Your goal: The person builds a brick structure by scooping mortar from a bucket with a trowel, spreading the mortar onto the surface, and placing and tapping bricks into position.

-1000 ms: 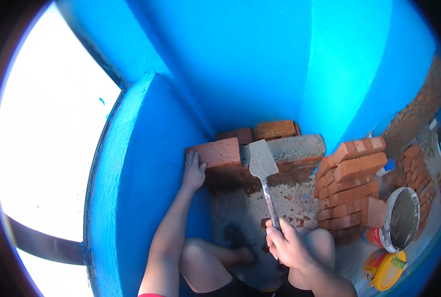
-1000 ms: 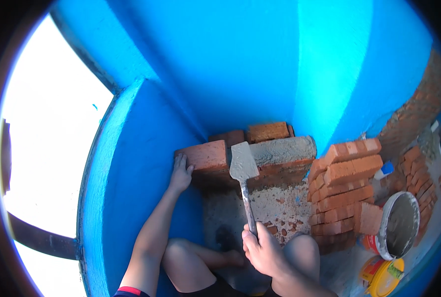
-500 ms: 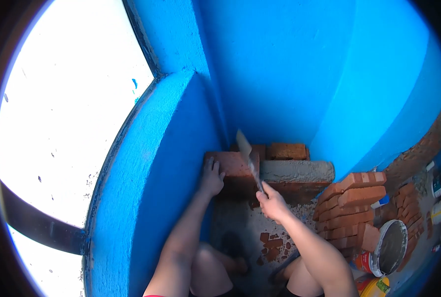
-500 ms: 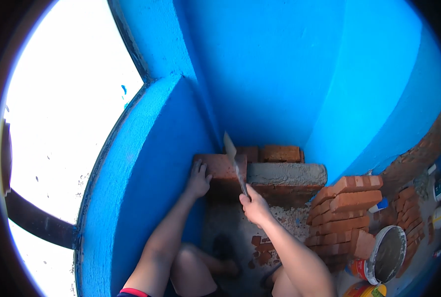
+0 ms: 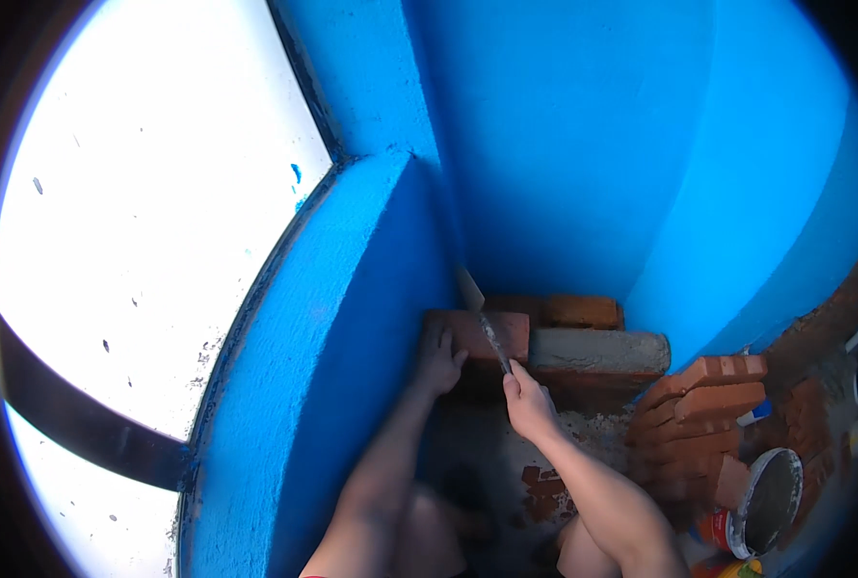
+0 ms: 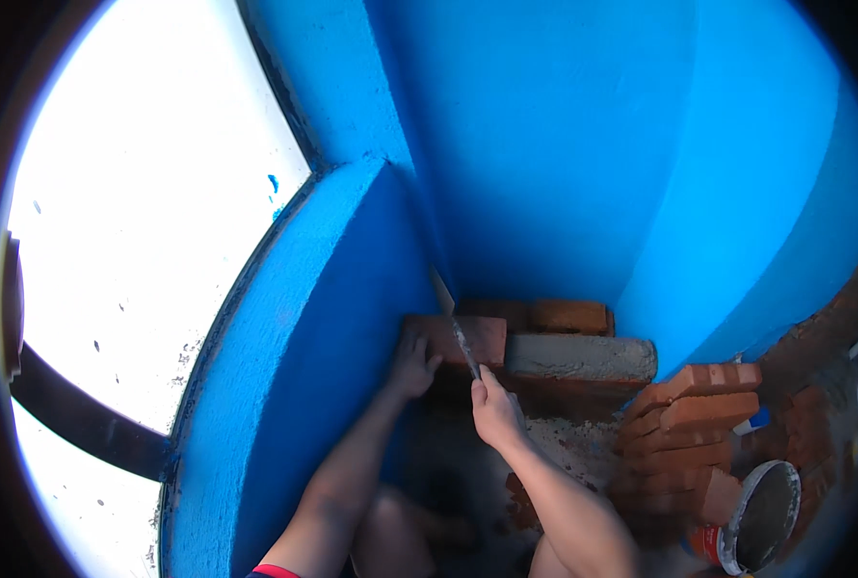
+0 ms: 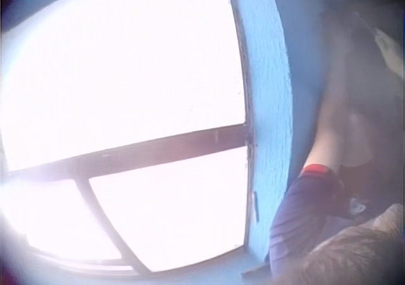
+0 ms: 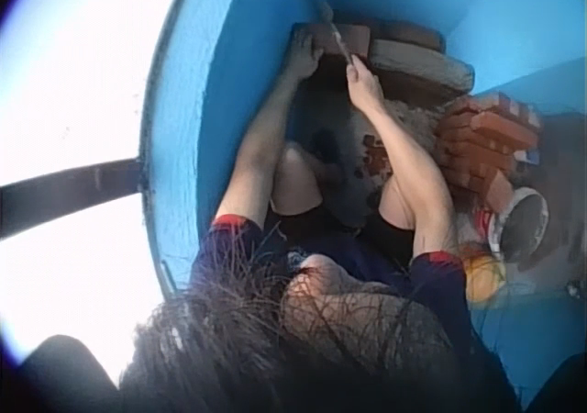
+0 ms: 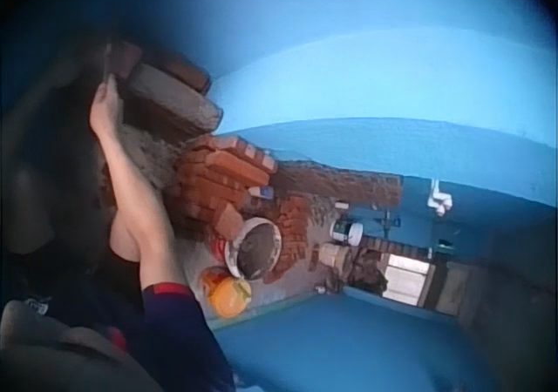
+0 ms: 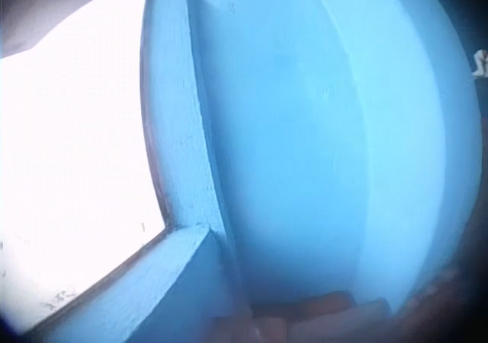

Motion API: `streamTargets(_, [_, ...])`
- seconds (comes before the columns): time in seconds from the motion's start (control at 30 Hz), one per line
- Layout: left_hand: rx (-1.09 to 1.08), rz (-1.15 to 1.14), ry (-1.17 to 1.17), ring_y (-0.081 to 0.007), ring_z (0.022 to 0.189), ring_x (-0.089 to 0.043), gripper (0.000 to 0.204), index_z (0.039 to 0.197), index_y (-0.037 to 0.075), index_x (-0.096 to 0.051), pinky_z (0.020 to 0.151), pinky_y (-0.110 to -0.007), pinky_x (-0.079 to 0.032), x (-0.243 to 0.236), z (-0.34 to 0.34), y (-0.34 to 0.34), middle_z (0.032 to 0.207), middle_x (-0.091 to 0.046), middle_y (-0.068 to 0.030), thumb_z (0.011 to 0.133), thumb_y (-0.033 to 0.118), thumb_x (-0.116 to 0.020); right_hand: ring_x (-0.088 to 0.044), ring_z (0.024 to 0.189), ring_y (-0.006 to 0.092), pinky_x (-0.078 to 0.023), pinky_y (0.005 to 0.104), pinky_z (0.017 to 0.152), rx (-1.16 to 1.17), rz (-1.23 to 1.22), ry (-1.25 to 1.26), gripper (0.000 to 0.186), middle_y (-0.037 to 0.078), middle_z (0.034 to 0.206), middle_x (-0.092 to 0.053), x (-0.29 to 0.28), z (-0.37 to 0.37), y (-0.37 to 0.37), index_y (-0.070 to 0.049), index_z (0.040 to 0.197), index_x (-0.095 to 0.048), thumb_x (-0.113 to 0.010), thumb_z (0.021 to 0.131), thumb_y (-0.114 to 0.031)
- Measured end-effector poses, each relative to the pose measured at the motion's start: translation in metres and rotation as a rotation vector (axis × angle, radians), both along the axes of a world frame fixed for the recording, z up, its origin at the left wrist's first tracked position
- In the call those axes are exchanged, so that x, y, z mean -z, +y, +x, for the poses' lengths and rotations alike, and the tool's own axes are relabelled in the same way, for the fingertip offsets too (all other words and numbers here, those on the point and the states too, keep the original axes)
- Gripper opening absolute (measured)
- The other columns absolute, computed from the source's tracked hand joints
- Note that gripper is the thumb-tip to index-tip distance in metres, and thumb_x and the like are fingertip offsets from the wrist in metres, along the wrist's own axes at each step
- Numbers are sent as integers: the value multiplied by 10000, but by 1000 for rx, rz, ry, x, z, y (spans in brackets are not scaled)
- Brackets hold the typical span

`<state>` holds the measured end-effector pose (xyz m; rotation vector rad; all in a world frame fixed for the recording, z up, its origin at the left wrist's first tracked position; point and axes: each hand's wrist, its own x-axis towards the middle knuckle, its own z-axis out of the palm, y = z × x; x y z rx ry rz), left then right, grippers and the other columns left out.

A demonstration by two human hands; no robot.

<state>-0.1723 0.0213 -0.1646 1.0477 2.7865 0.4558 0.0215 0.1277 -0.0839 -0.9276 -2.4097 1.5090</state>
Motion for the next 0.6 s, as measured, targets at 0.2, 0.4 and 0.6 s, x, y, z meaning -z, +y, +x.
streamTargets(0.2, [46,145,78,-400,1401,-203,607,1413,-25,-318,1162,-440,-181,23,-15,-6,1514,-212,-243,935,283,-529,-600,1002,435,-482,481,866,0,57,-1,438,231,1104,-633,20,-8,-6,-144,1354,-492,-392,983,-355])
streamTargets(0.4, [140,327,-145,-400,1395,-226,621,1426,-23,-294,1158,-445,-192,38,-11,30,1496,-250,-258,920,225,-554,-607,1024,363,-480,420,864,28,4,-96,387,200,1118,-631,19,18,30,-143,1300,-540,-458,967,-322])
streamTargets(0.6, [233,277,217,-417,1304,-366,578,1378,-25,-389,1089,-451,-302,78,-80,-27,1426,-373,-271,941,335,-502,-398,416,83,-322,246,361,40,-721,261,303,-6,620,-435,-50,48,-19,-115,915,-444,-525,958,-403])
